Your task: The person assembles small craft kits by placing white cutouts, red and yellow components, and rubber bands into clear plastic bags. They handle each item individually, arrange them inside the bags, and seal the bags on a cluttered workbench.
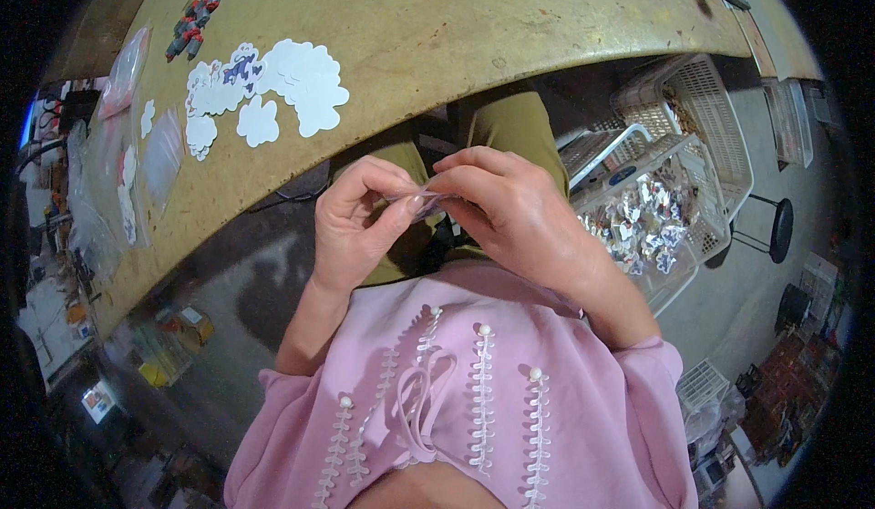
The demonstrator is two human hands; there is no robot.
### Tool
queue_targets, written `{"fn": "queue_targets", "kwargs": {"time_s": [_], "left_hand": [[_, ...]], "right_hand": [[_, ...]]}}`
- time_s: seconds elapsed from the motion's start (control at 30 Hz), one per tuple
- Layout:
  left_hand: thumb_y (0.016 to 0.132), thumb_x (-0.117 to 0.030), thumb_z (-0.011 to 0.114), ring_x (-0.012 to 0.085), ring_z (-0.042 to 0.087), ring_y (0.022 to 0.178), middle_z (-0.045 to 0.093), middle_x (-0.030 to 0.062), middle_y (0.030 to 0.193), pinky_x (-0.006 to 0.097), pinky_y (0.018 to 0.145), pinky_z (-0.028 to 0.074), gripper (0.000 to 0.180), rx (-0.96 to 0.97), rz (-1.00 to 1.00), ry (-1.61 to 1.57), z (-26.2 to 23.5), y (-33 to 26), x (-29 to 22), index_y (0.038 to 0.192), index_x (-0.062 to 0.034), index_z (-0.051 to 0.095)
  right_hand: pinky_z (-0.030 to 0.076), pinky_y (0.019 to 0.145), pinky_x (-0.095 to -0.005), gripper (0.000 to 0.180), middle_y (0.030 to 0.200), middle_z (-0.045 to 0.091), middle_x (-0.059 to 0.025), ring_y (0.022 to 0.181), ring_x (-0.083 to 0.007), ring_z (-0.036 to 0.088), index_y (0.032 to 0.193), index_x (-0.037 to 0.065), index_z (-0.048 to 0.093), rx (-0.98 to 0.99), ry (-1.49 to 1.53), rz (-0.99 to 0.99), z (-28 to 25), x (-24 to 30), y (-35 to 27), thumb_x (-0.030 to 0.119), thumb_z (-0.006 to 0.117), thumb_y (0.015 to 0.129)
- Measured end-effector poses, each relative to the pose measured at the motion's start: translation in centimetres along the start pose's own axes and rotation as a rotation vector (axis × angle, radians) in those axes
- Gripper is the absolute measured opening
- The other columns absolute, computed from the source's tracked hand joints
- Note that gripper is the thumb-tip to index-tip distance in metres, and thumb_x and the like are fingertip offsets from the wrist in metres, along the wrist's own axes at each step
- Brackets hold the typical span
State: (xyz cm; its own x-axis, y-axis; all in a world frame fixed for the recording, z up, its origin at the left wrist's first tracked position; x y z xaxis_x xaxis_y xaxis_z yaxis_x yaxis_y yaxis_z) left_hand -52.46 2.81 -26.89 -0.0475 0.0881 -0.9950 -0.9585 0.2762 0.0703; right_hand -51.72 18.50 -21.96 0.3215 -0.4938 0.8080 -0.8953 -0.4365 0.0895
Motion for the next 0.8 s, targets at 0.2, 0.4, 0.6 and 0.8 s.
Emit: {"fn": "queue_targets", "kwargs": {"time_s": [0.2,0.4,0.6,0.8], "left_hand": [[0.094,0.008,0.069,0.0091,0.064,0.093,0.069,0.0059,0.104,0.025,0.084,0.052,0.012,-0.027,-0.05,-0.135,-0.1,-0.4,0.3,0.102,-0.0004,0.066],[0.097,0.007,0.064,0.0104,0.063,0.098,0.068,0.0092,0.111,0.026,0.089,0.051,0.011,-0.041,-0.124,-0.272,0.0,-0.8,0.8,0.105,-0.001,0.065],[0.097,0.006,0.065,0.01,0.062,0.098,0.068,0.009,0.113,0.027,0.09,0.051,0.012,-0.039,-0.118,-0.286,-0.1,-1.0,0.9,0.107,-0.0007,0.065],[0.089,0.002,0.077,0.0114,0.066,0.079,0.07,0.0041,0.09,0.027,0.074,0.054,0.013,-0.081,-0.08,0.065,0.3,0.0,0.3,0.097,-0.0021,0.067]], "right_hand": [[0.059,0.087,-0.0341,0.02,0.111,0.073,-0.0119,0.099,-0.0234,0.075,0.114,-0.001,0.071,-0.13,0.275,0.095,-0.6,-1.0,-0.5,-0.003,0.075,0.094],[0.057,0.093,-0.0279,0.014,0.103,0.074,-0.0033,0.101,-0.0106,0.071,0.112,-0.003,0.07,-0.125,0.714,0.311,0.7,-4.2,-1.3,0.004,0.074,0.1],[0.056,0.088,-0.0265,0.009,0.101,0.076,-0.0031,0.096,-0.0098,0.07,0.109,-0.003,0.071,-0.156,0.868,0.368,1.7,-5.3,-1.6,0.003,0.07,0.102],[0.056,0.08,-0.0247,0.007,0.095,0.077,-0.0032,0.087,-0.0097,0.071,0.105,-0.002,0.075,-0.231,0.452,0.297,1.0,-3.0,-0.8,-0.002,0.07,0.099]]}}
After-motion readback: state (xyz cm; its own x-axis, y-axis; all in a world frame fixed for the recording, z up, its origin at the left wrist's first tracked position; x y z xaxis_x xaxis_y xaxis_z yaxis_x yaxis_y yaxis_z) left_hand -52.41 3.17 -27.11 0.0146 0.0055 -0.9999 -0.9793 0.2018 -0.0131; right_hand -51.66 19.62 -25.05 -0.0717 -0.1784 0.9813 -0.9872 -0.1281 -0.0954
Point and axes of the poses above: each hand's wrist, its own y-axis towards the middle knuckle, its own z-axis out of the palm, x = y × z, the point moved 9 cm from there along y, towards the middle knuckle
